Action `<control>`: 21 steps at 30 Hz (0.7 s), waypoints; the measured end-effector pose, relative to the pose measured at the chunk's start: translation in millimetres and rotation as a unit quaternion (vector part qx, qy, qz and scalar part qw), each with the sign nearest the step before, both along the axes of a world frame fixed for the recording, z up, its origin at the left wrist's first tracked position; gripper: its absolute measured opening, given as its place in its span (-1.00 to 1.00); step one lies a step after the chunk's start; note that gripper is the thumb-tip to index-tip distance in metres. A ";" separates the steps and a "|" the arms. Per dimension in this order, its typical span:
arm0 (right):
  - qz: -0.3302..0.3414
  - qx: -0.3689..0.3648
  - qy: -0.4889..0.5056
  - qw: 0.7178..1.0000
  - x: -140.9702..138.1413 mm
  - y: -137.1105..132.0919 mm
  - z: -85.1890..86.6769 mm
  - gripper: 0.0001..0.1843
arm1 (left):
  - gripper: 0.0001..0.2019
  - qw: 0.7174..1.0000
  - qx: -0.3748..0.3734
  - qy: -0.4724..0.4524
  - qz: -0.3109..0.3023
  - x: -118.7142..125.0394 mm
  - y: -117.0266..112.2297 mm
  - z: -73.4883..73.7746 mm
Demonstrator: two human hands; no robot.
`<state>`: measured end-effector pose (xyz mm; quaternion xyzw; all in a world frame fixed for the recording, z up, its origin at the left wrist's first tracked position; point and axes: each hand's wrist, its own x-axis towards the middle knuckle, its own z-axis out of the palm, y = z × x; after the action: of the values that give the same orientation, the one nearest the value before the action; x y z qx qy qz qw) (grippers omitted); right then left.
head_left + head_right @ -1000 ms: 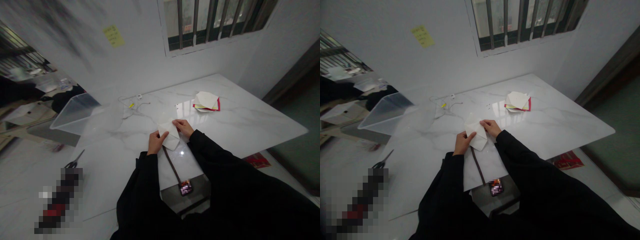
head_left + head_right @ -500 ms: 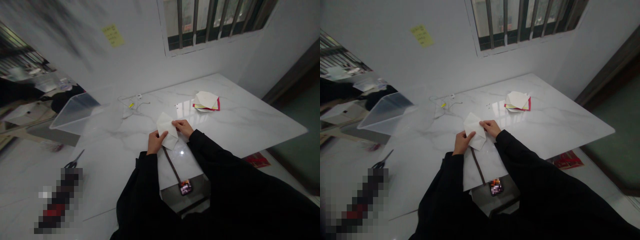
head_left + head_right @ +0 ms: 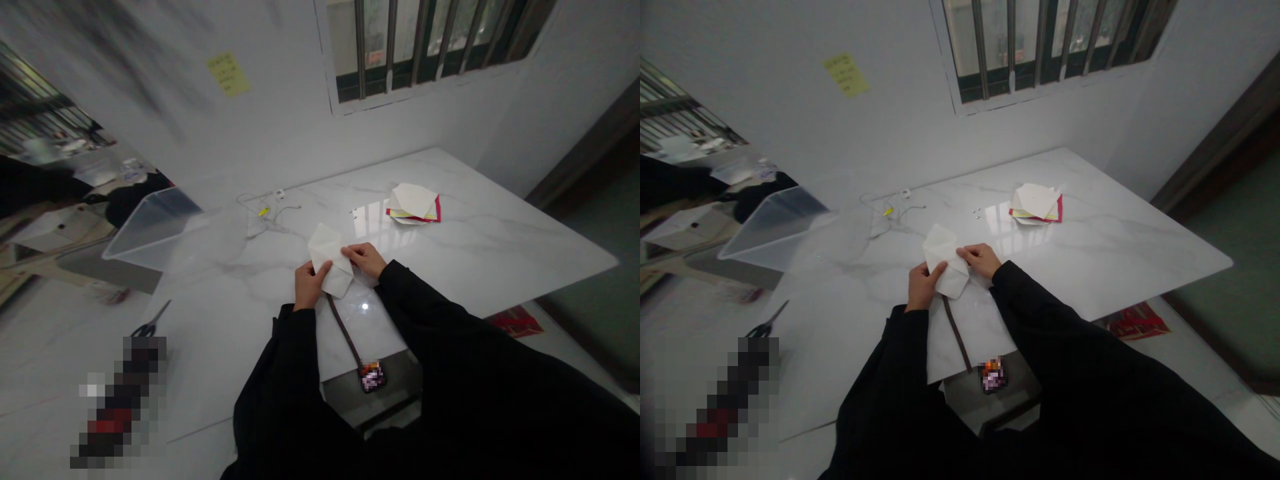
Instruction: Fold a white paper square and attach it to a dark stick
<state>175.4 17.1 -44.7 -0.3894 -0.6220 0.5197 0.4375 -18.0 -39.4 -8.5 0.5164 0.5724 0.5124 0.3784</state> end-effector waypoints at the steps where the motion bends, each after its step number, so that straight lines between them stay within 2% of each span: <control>1: 0.008 -0.002 0.002 1.000 -0.1 -0.2 0.5 -0.30 | -0.51 1.000 0.001 0.000 0.004 -0.2 0.2 0.1; 4: 0.030 -0.006 -0.011 0.999 0.5 -2.1 4.9 -0.32 | -0.52 1.000 0.007 -0.006 0.022 -0.7 0.7 0.4; 9: 0.006 0.023 -0.056 0.998 2.6 -5.6 12.4 -0.32 | -0.53 1.000 0.007 -0.006 0.029 -1.9 2.4 -3.2; 13: 0.044 0.029 -0.064 0.997 3.3 -7.1 17.1 -0.32 | -0.54 0.999 0.008 -0.010 0.044 -3.9 4.0 -6.8; 21: 0.047 0.054 -0.100 0.992 3.5 -10.9 22.9 -0.31 | -0.52 0.997 0.004 -0.037 0.062 -3.0 2.9 -2.3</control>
<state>178.9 6.3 -21.8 -0.3856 -0.7073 0.4637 0.3688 -20.9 -36.5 -10.9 0.4622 0.5870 0.5562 0.3640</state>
